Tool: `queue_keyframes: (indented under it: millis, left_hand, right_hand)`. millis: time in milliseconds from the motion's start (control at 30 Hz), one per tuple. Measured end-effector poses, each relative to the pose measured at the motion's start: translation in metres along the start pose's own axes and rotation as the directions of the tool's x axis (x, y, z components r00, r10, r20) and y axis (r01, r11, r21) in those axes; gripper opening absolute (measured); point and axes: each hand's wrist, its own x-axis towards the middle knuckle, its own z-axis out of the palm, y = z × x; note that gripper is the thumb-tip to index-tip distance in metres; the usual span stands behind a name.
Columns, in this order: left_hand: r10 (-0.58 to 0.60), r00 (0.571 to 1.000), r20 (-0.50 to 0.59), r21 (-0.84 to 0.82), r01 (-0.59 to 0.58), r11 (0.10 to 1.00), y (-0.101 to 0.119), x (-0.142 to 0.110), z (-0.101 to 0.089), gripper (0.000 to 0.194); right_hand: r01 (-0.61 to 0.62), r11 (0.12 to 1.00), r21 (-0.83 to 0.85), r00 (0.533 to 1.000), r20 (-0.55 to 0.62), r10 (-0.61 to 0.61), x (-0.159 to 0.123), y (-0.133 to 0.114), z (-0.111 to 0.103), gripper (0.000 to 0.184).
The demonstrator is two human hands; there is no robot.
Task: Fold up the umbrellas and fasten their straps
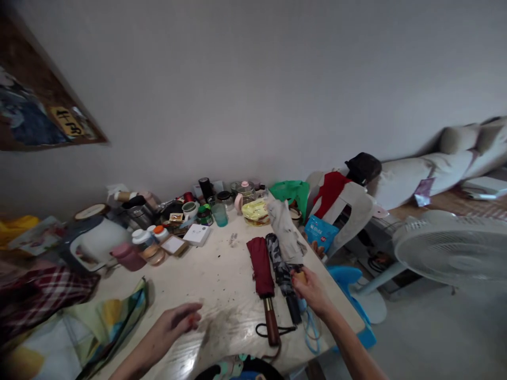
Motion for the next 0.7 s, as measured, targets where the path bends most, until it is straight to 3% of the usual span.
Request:
queue_keyframes:
  millis: [67,133,233,300,367,400,500,600,700]
  left_hand:
    - [0.073,0.997,-0.028,-0.206,-0.077,0.975,0.032,0.011,0.007,0.066]
    - [0.206,0.975,-0.086,-0.403,-0.223,0.888,0.060,0.022,0.014,0.062]
    - [0.320,0.939,-0.125,-0.687,-0.314,0.656,0.085,0.033,0.022,0.057]
    - [0.371,0.920,-0.122,-0.781,-0.320,0.537,0.090,0.033,0.024,0.053]
    - [0.398,0.903,-0.159,-0.810,-0.350,0.471,0.089,0.028,0.023,0.045]
    - [0.402,0.895,-0.193,-0.803,-0.380,0.460,0.087,0.024,0.022,0.041]
    - [0.401,0.873,-0.276,-0.706,-0.468,0.531,0.082,0.014,0.017,0.038]
    - [0.377,0.885,-0.271,-0.608,-0.462,0.646,0.077,0.010,0.013,0.049]
    - [0.264,0.898,-0.352,-0.608,-0.433,0.665,0.072,0.011,0.013,0.056]
  right_hand:
    - [-0.001,0.985,0.172,0.983,0.179,-0.030,-0.008,-0.034,0.025,0.038]
    - [-0.056,0.934,0.353,0.929,0.361,-0.081,-0.017,-0.059,0.053,0.038]
    - [-0.309,0.731,0.609,0.741,0.636,-0.216,-0.032,-0.076,0.093,0.038]
    - [-0.511,0.561,0.652,0.597,0.738,-0.313,-0.039,-0.077,0.114,0.034]
    - [-0.632,0.466,0.619,0.507,0.785,-0.355,-0.043,-0.078,0.127,0.034]
    - [-0.657,0.469,0.590,0.485,0.807,-0.337,-0.044,-0.080,0.132,0.036]
    - [-0.626,0.628,0.463,0.487,0.861,-0.149,-0.046,-0.091,0.142,0.041]
    - [-0.538,0.767,0.351,0.581,0.813,0.035,-0.047,-0.103,0.148,0.042]
    - [-0.422,0.861,0.285,0.704,0.701,0.113,-0.047,-0.108,0.152,0.039]
